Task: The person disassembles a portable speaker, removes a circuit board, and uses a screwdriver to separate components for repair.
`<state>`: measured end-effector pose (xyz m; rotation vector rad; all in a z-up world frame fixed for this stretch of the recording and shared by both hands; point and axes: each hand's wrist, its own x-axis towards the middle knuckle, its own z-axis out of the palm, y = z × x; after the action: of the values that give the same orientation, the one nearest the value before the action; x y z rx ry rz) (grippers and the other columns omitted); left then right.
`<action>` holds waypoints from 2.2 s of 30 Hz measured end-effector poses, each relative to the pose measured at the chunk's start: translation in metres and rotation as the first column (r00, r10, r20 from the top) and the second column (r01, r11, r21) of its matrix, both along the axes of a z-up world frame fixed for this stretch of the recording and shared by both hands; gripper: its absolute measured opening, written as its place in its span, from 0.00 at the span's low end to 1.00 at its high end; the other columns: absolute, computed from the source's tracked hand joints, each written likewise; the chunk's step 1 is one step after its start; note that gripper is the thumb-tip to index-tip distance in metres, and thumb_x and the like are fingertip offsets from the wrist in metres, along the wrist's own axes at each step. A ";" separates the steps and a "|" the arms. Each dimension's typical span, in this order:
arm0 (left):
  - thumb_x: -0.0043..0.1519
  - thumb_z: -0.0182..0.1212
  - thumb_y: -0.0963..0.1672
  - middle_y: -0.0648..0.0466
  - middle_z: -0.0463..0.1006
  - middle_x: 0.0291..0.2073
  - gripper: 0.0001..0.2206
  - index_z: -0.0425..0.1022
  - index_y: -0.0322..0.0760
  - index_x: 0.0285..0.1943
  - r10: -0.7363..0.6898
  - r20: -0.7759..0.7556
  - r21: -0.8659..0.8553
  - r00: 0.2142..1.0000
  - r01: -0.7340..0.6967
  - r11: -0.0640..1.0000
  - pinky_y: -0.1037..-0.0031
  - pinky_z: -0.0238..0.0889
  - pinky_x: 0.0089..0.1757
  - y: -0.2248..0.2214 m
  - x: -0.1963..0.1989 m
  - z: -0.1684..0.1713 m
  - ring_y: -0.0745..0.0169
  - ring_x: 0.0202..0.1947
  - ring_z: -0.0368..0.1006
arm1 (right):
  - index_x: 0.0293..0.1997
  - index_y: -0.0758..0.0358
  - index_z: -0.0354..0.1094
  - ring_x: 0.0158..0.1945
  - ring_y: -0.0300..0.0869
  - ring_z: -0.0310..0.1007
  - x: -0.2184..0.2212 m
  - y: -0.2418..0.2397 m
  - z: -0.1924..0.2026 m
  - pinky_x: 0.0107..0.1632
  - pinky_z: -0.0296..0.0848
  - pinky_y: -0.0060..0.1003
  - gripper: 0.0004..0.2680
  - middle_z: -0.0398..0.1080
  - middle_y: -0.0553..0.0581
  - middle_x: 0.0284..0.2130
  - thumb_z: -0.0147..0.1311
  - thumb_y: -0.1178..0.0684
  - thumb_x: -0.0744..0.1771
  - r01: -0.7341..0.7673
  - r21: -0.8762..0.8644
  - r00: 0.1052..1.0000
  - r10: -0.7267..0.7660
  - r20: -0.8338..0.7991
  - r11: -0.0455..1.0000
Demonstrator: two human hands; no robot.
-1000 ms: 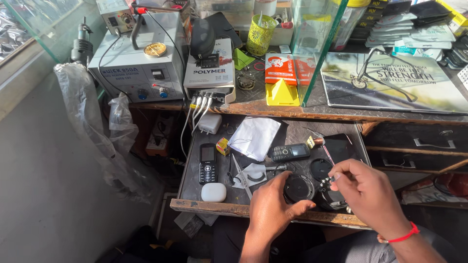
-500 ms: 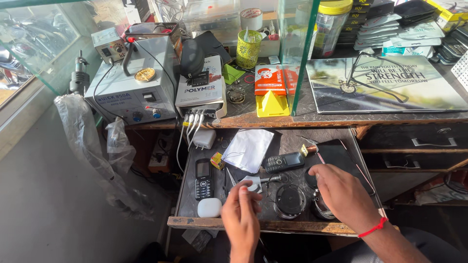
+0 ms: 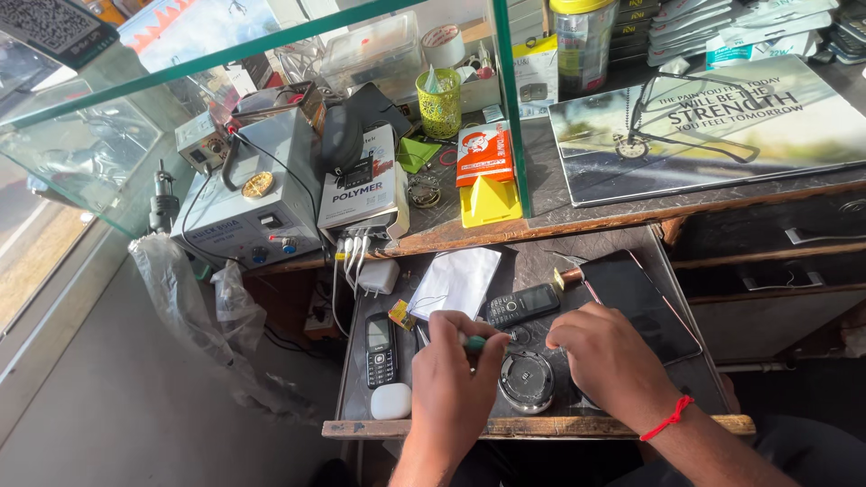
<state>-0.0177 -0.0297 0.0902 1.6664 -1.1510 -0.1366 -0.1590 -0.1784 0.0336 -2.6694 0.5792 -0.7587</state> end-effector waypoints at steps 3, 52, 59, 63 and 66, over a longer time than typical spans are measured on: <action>0.62 0.68 0.41 0.48 0.82 0.31 0.14 0.62 0.32 0.43 -0.041 0.222 -0.001 0.974 0.042 0.999 0.66 0.69 0.28 -0.006 -0.004 0.000 0.48 0.26 0.79 | 0.44 0.60 0.75 0.49 0.46 0.75 -0.009 0.005 0.004 0.57 0.67 0.48 0.11 0.78 0.51 0.41 0.61 0.53 0.60 -0.077 -0.013 0.997 0.077 -0.001 0.997; 0.61 0.66 0.43 0.43 0.79 0.30 0.12 0.65 0.34 0.40 -0.193 0.348 0.344 0.917 0.066 0.937 0.55 0.69 0.29 -0.020 -0.012 0.030 0.35 0.31 0.78 | 0.52 0.58 0.69 0.52 0.50 0.70 -0.012 0.022 0.022 0.65 0.54 0.52 0.28 0.73 0.54 0.41 0.72 0.35 0.53 -0.020 0.157 0.966 0.059 -0.252 0.987; 0.60 0.69 0.46 0.44 0.78 0.26 0.15 0.64 0.35 0.39 -0.212 0.438 0.374 0.874 0.037 0.927 0.57 0.69 0.27 -0.027 -0.008 0.027 0.38 0.28 0.78 | 0.55 0.62 0.68 0.55 0.51 0.69 -0.010 0.021 0.023 0.67 0.48 0.55 0.30 0.72 0.57 0.43 0.70 0.32 0.55 -0.053 0.159 0.960 0.094 -0.265 0.986; 0.61 0.69 0.46 0.46 0.78 0.26 0.16 0.64 0.35 0.38 -0.241 0.485 0.374 0.841 0.050 0.926 0.58 0.68 0.26 -0.028 -0.011 0.028 0.42 0.27 0.78 | 0.57 0.57 0.66 0.54 0.45 0.69 -0.010 0.022 0.027 0.72 0.47 0.51 0.29 0.71 0.52 0.43 0.67 0.32 0.57 0.020 0.214 0.912 0.070 -0.403 0.977; 0.61 0.68 0.44 0.46 0.78 0.29 0.14 0.64 0.35 0.39 -0.276 0.460 0.375 0.844 0.096 0.922 0.58 0.69 0.27 -0.027 -0.014 0.033 0.41 0.29 0.78 | 0.59 0.56 0.64 0.54 0.44 0.68 -0.010 0.022 0.028 0.72 0.46 0.52 0.30 0.71 0.52 0.42 0.68 0.32 0.58 0.026 0.234 0.898 0.080 -0.432 0.972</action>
<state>-0.0313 -0.0562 0.1228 1.9541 -1.7774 -0.0166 -0.1685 -0.1565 0.0613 -2.6175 0.6870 -0.0561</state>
